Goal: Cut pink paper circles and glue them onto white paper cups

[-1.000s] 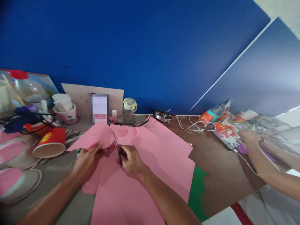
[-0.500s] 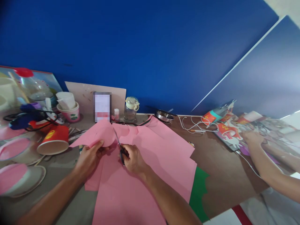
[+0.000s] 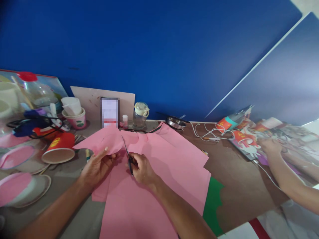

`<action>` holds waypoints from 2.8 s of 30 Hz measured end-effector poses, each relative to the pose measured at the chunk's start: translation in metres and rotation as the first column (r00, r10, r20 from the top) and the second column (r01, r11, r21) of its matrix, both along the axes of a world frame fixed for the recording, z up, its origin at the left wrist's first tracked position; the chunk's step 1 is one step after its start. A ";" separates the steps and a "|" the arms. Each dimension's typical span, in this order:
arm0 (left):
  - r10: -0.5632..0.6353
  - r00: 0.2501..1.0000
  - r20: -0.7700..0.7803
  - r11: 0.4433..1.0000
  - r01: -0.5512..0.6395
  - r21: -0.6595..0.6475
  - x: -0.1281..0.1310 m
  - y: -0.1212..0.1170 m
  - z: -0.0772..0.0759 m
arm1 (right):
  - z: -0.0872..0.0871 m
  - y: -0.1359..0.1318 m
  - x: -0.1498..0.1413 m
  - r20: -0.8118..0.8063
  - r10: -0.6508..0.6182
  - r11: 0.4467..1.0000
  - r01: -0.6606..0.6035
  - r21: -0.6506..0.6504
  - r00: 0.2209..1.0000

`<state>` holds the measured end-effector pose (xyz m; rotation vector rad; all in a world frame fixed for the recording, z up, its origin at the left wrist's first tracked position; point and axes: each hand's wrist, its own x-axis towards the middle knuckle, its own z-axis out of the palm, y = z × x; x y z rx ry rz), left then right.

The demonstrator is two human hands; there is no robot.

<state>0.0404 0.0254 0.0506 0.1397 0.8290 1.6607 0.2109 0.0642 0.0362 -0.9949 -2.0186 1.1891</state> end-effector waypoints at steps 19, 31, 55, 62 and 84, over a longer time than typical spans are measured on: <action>-0.115 0.950 -0.289 0.992 0.099 -0.073 0.007 -0.007 0.002 | -0.003 -0.009 -0.005 0.030 0.028 0.999 -0.029 0.025 0.999; -0.177 0.868 -0.464 0.970 0.075 -0.230 0.008 -0.013 0.035 | 0.006 -0.013 -0.009 -0.015 0.076 0.997 -0.077 -0.023 0.997; -0.236 0.756 -0.610 0.958 0.078 -0.274 0.009 -0.012 0.004 | 0.003 -0.013 -0.010 -0.046 0.045 0.995 -0.049 -0.089 0.998; -0.226 0.753 -0.618 0.960 0.065 -0.272 0.008 -0.011 -0.001 | 0.003 -0.014 -0.010 -0.070 0.047 0.990 -0.056 -0.128 0.996; -0.199 0.754 -0.626 0.967 0.050 -0.248 0.005 -0.010 -0.004 | -0.003 -0.007 -0.005 0.010 0.047 0.997 -0.046 -0.058 0.999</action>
